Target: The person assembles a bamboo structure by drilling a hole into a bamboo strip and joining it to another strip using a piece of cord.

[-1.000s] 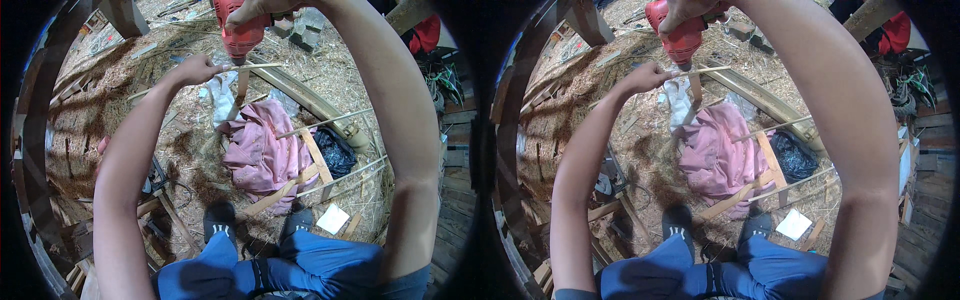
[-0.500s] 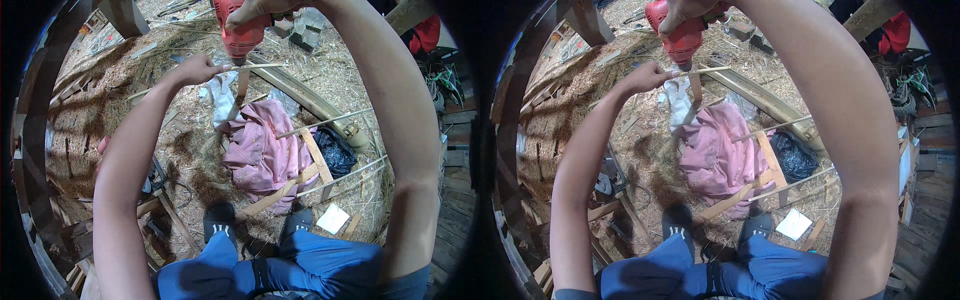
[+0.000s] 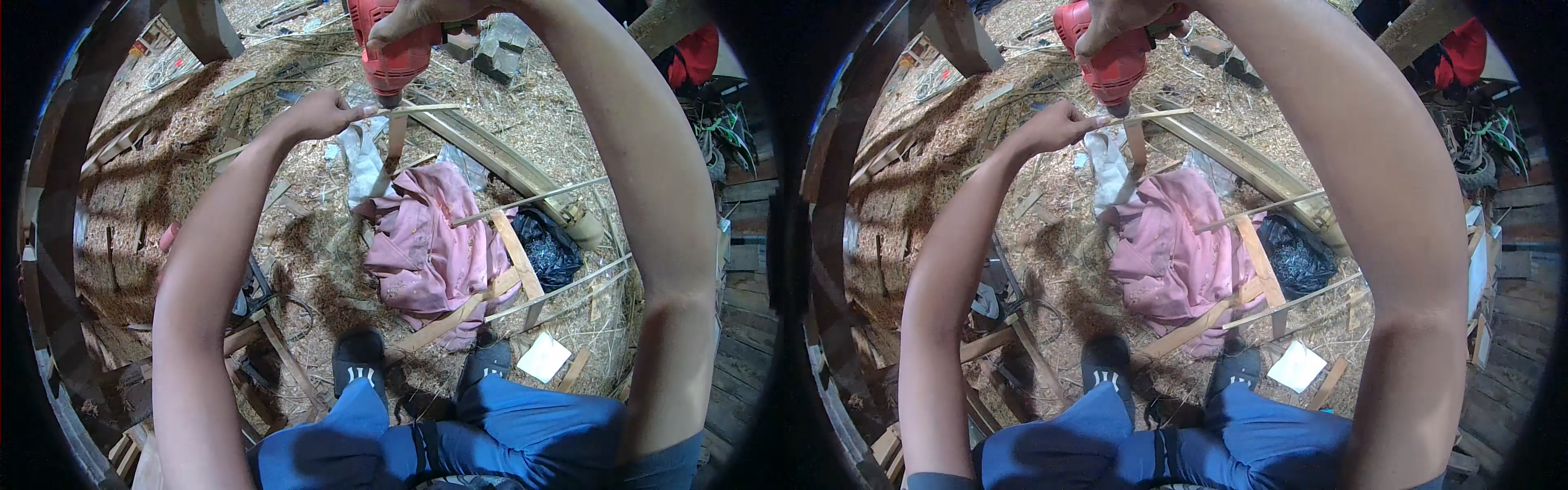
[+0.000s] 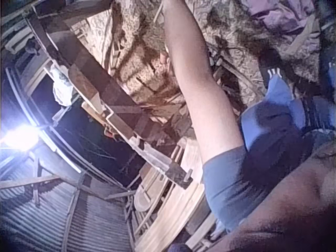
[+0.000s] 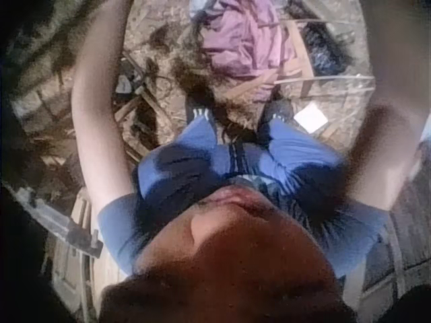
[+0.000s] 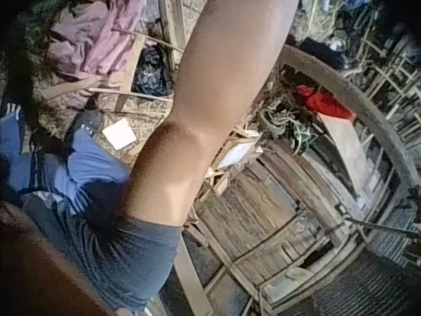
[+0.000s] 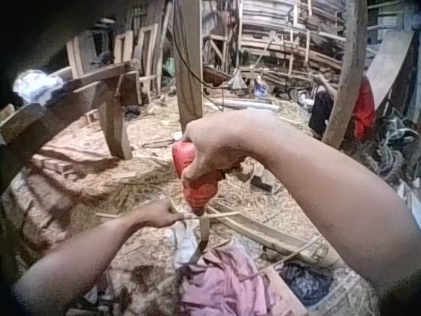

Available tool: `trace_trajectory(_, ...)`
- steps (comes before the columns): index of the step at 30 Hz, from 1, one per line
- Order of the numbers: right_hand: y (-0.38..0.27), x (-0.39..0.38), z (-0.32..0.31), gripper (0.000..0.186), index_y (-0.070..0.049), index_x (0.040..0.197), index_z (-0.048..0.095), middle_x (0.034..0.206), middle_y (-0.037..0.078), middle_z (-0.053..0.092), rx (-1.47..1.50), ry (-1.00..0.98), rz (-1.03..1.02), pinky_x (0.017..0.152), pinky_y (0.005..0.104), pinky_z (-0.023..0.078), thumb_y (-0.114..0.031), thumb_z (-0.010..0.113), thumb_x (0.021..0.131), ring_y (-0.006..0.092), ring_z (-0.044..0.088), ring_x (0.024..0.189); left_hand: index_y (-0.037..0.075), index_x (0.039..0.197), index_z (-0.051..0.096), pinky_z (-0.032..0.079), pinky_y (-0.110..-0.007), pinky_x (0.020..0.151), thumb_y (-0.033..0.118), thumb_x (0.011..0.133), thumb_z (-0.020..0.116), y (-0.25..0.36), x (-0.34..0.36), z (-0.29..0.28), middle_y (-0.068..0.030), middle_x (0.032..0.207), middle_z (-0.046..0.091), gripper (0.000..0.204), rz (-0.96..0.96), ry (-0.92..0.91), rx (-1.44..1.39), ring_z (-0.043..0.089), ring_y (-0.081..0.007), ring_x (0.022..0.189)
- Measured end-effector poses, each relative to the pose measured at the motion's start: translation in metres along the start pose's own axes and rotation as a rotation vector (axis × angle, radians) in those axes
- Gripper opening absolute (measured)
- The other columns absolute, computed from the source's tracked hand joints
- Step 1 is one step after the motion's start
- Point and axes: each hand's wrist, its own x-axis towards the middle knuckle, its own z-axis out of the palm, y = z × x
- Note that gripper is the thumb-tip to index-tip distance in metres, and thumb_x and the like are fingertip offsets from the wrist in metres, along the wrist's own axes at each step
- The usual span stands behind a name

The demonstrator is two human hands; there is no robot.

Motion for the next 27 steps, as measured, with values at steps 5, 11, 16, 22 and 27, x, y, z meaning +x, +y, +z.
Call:
trace_trajectory(5, 0.011, -0.002, -0.008, 0.051, -0.001, 0.109, 0.07, 0.083, 0.014, 0.073, 0.089, -0.083, -0.051, 0.063, 0.0384, 0.056, -0.045, 0.076, 0.083, 0.0253, 0.07, 0.069, 0.002, 0.053, 0.055, 0.033, -0.037, 0.047, 0.062, 0.092, 0.064, -0.001, 0.002, 0.0, -0.0003, 0.048, 0.045, 0.072, -0.002, -0.009, -0.015, 0.04, -0.0137, 0.047)
trace_trajectory(11, -0.011, 0.002, 0.003, 0.051, -0.001, 0.107, 0.07, 0.081, 0.014, 0.073, -0.058, 0.006, 0.195, 0.061, 0.0386, 0.055, -0.045, 0.077, 0.082, 0.0246, 0.07, 0.066, 0.002, 0.053, 0.054, 0.034, -0.037, 0.047, 0.06, 0.093, 0.064, -0.003, 0.002, 0.001, -0.0001, 0.048, 0.044, 0.072, 0.0, 0.003, -0.006, 0.04, -0.0138, 0.047)
trace_trajectory(16, 0.016, -0.001, -0.005, 0.051, -0.002, 0.106, 0.071, 0.079, 0.013, 0.072, 0.089, -0.069, -0.047, 0.061, 0.0389, 0.055, -0.046, 0.077, 0.082, 0.0246, 0.069, 0.065, 0.003, 0.051, 0.053, 0.032, -0.037, 0.046, 0.06, 0.093, 0.064, -0.004, 0.003, 0.002, 0.0007, 0.048, 0.042, 0.072, -0.008, -0.003, -0.014, 0.038, -0.0132, 0.047)
trace_trajectory(22, 0.01, 0.003, 0.002, 0.048, -0.004, 0.106, 0.071, 0.079, 0.013, 0.072, 0.046, -0.026, -0.001, 0.06, 0.0385, 0.055, -0.045, 0.077, 0.082, 0.0244, 0.069, 0.064, 0.002, 0.054, 0.058, 0.033, -0.04, 0.048, 0.064, 0.092, 0.062, -0.003, 0.001, -0.004, -0.0033, 0.047, 0.044, 0.072, -0.009, -0.017, -0.008, 0.041, -0.0165, 0.046)
trace_trajectory(27, 0.017, 0.005, -0.003, 0.048, -0.003, 0.107, 0.071, 0.08, 0.014, 0.072, 0.114, -0.073, -0.061, 0.06, 0.0386, 0.055, -0.044, 0.076, 0.082, 0.0247, 0.069, 0.065, -0.001, 0.058, 0.064, 0.038, -0.044, 0.051, 0.066, 0.09, 0.062, -0.008, 0.004, -0.002, -0.0089, 0.048, 0.048, 0.074, -0.033, -0.039, 0.012, 0.047, -0.0219, 0.048)
